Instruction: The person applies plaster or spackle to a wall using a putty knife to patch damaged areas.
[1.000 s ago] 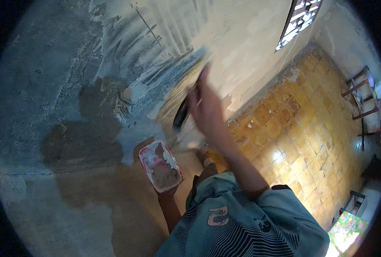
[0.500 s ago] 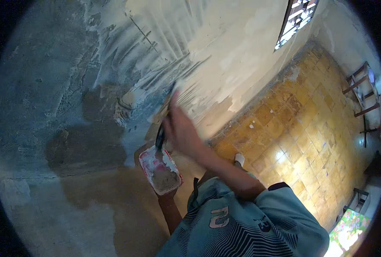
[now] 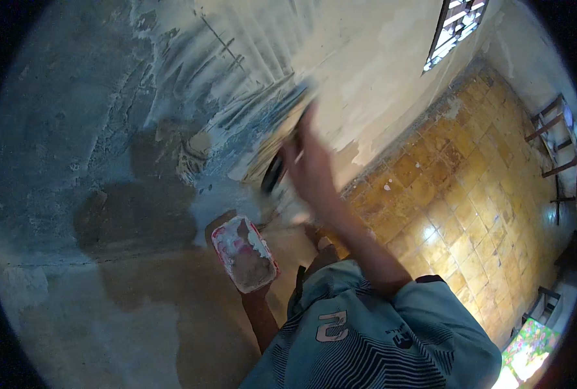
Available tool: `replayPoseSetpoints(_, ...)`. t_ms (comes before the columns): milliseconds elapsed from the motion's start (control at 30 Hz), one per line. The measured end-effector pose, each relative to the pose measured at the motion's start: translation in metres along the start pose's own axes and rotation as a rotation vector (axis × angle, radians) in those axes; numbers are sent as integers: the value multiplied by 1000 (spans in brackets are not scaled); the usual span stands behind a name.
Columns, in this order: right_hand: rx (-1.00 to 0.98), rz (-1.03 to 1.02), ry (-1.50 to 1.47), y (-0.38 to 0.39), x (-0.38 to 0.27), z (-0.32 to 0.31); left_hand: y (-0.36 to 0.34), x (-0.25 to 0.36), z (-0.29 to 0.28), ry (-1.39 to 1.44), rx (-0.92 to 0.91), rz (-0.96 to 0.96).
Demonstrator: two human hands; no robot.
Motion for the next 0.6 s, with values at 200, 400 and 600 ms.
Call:
replayPoseSetpoints(200, -171, -181, 83, 38, -5, 61, 0, -8, 1, 47, -135, -60)
replayPoseSetpoints(400, 66, -228, 150, -38, -12, -33, -1, -6, 17, 59, -47, -84)
replayPoseSetpoints(600, -156, -215, -16, 43, -4, 38, 3, -5, -1, 32, 35, -96)
Point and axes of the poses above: each hand's wrist, its own y-axis away from the middle knuckle, its own z-axis out of the palm, x = y × z, the point moved 9 cm from there along -y, towards the middle knuckle, and after that the axes turned 5 degrees about -y, right-handed, at the moved point
